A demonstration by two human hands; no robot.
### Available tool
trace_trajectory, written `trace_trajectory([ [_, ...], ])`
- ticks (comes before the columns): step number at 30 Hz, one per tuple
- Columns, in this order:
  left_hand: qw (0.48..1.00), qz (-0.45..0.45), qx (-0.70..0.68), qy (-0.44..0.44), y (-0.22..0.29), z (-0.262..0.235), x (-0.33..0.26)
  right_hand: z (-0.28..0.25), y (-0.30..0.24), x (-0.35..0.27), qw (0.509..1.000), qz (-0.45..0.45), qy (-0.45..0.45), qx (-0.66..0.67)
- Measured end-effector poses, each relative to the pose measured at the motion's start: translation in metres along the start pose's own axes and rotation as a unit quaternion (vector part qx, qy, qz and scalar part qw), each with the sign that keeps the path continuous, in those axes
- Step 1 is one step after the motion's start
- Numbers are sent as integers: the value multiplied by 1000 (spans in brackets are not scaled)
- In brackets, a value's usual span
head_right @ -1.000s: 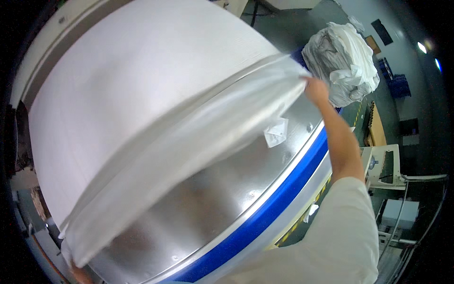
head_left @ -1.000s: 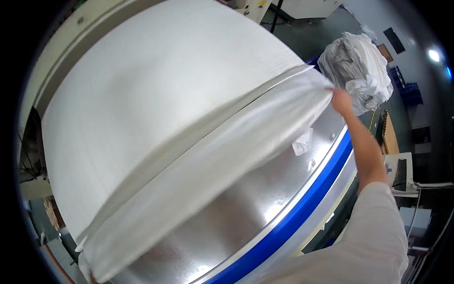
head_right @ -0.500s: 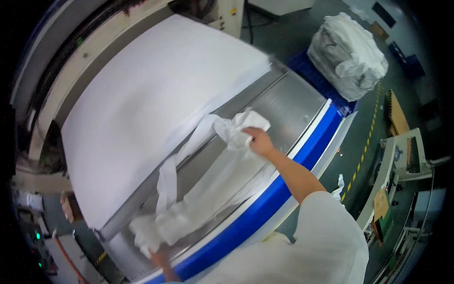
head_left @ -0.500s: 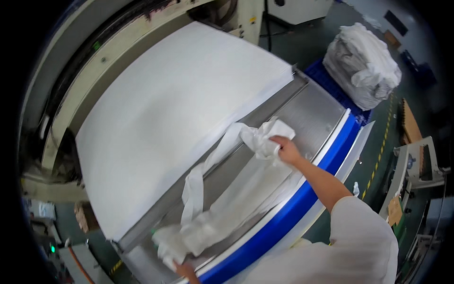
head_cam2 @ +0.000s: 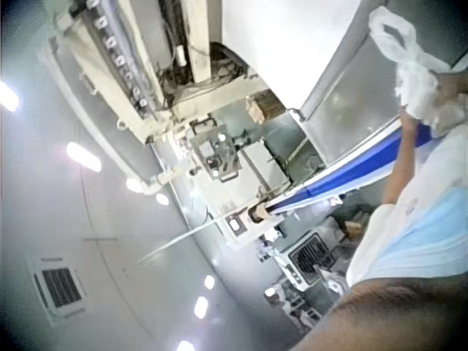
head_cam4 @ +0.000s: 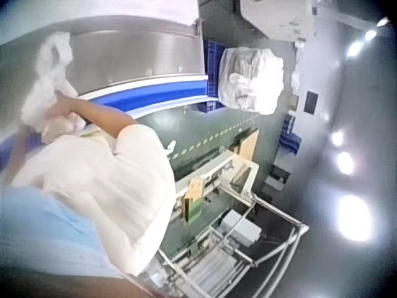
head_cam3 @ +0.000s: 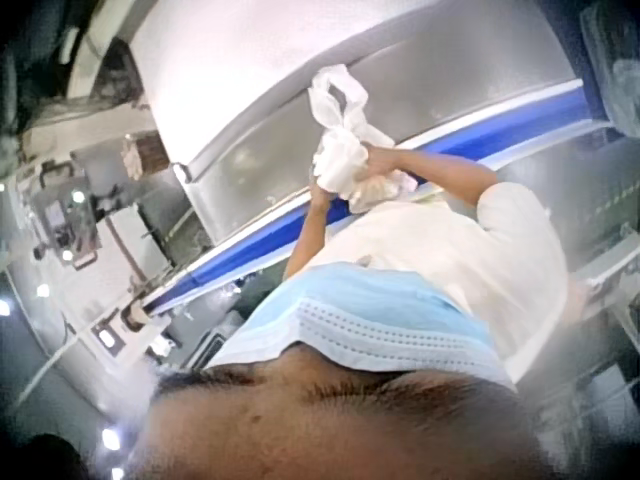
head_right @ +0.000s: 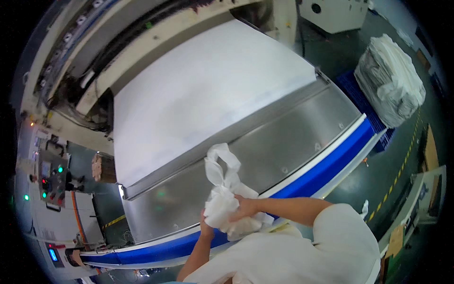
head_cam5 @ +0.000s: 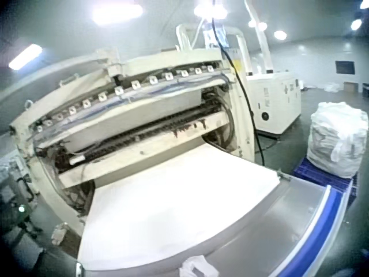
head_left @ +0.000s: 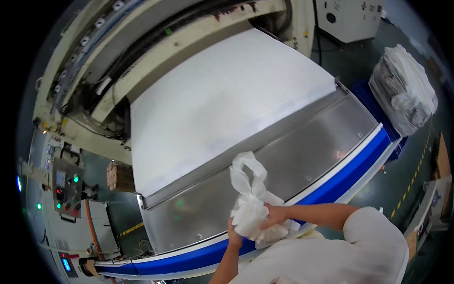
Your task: The person folds a large white sheet on a metal table using a blue guide bar. They repeatedly pull the sheet over the bar, fold it, and smooth it down with their hands to create a neat stack.
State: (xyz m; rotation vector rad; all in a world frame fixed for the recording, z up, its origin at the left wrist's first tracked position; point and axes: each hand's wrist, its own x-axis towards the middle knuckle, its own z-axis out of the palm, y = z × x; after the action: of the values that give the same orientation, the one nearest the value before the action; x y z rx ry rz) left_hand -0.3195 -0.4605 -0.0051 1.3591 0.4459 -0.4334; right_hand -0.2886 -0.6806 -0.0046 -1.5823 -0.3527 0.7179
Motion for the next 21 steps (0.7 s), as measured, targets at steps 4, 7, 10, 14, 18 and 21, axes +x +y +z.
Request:
trace_trajectory([
  [4,955,85,273,-75,8,-12,-20,15,-27,-4,998,-30,49,-7],
  [7,972,44,214,-86,20,-31,-41,22,-46,-6,998,-58,-4,-28],
  [10,989,120,69,-58,51,-17,-57,34,-43,1,997,-11,42,-58],
  [14,964,244,23,-99,85,-63,-60,74,-86,17,994,-6,1,110],
  [18,719,502,469,108,93,-97,-20,67,-83,7,980,-47,71,178],
  [21,952,303,-49,14,87,-103,-11,3,-124,-39,952,-66,282,99],
])
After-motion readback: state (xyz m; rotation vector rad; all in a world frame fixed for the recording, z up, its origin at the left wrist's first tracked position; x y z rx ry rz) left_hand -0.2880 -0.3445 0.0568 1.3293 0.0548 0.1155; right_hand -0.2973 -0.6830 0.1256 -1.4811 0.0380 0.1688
